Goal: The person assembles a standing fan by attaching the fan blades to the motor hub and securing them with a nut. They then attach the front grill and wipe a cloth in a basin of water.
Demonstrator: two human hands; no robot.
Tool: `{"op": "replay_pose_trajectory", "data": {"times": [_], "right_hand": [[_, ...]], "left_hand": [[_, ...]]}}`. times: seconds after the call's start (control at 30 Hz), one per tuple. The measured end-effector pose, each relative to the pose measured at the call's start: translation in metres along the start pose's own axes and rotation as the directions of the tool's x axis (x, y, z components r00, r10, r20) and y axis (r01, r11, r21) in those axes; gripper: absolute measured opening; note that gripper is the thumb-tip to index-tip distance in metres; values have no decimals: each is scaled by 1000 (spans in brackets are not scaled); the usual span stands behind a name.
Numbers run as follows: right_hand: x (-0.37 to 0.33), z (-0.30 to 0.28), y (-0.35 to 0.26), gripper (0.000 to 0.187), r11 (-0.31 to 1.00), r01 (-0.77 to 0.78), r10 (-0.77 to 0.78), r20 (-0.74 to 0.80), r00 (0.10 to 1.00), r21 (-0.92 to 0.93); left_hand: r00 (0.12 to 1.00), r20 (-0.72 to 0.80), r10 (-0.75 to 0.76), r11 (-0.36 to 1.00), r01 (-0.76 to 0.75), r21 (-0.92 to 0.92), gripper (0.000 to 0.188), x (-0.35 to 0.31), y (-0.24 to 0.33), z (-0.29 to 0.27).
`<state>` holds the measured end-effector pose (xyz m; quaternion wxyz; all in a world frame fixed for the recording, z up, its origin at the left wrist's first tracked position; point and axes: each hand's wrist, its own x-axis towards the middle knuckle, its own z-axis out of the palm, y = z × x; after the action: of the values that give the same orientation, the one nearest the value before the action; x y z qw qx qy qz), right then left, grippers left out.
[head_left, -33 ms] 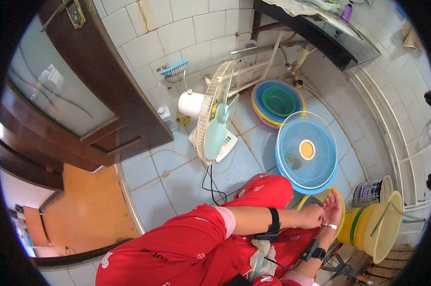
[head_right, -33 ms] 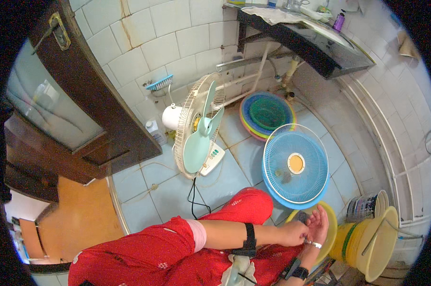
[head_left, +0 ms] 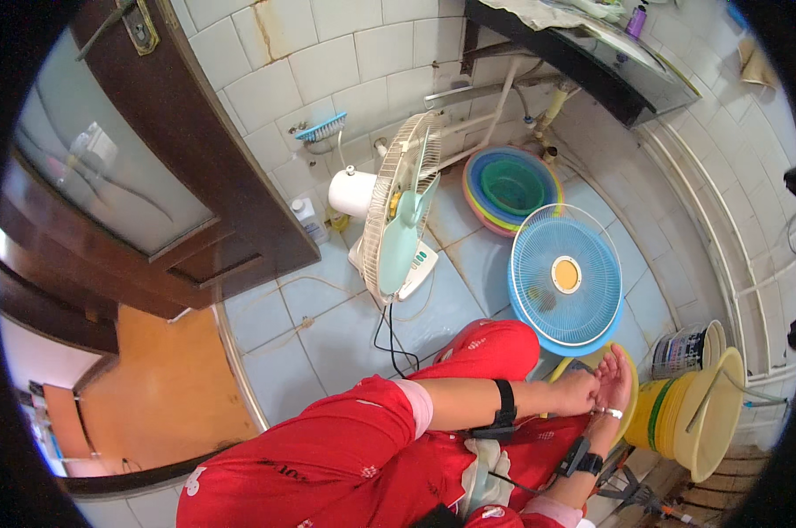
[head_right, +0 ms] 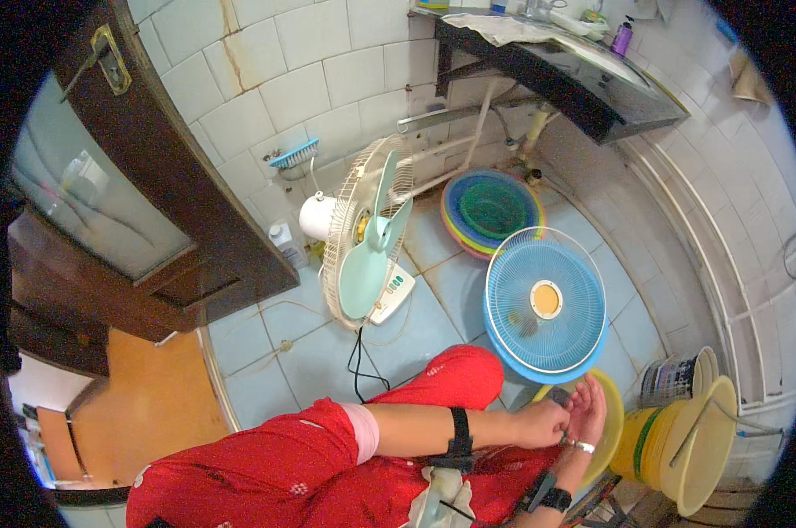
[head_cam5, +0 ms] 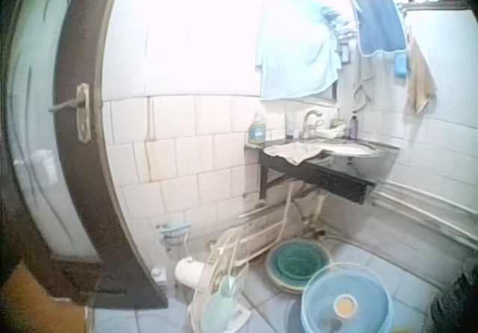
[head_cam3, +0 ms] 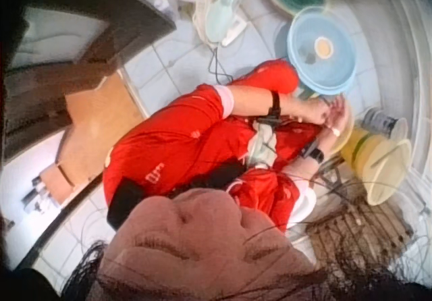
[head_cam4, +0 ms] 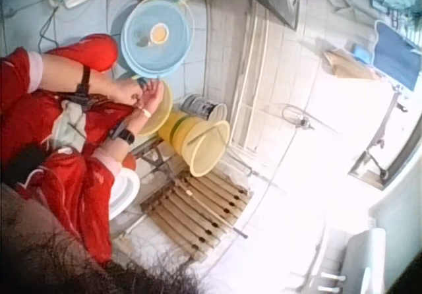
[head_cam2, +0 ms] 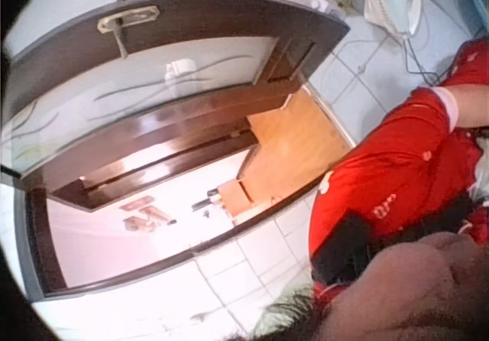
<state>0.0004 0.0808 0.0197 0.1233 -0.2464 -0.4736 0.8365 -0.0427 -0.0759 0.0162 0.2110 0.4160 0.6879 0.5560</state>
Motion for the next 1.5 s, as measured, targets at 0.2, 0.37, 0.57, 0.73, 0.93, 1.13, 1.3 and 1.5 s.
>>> {"op": "replay_pose_trajectory", "data": {"times": [0.2,0.37,0.57,0.73,0.93,1.13,1.3,1.5], "right_hand": [[9,7,8,35,999,-13,14,-19,1000,49],[9,6,8,35,999,-8,7,26,1000,31],[9,7,7,30,999,-47,47,-3,999,-12],[8,67,-5,28,989,-30,33,20,999,-144],[37,226,0,30,888,108,54,335,941,-446],[90,350,92,39,725,-28,316,296,902,-688],[128,397,178,51,658,-133,379,172,909,-741],[156,421,227,68,747,-413,534,99,840,-521]], "left_hand": [[986,-146,-77,993,63,-98,14,-14,7,-23],[988,71,-141,957,154,-246,33,-40,47,-43],[997,69,-39,904,64,-423,39,-87,123,-116],[961,-201,192,893,-256,-371,39,-190,162,-215],[693,-675,-252,920,-44,-389,29,-257,91,-291],[477,-852,-216,918,397,-10,36,-279,-1,-365],[681,-728,-78,483,664,570,58,-235,-52,-453],[894,-339,-293,257,416,873,87,-165,-94,-502]]}}
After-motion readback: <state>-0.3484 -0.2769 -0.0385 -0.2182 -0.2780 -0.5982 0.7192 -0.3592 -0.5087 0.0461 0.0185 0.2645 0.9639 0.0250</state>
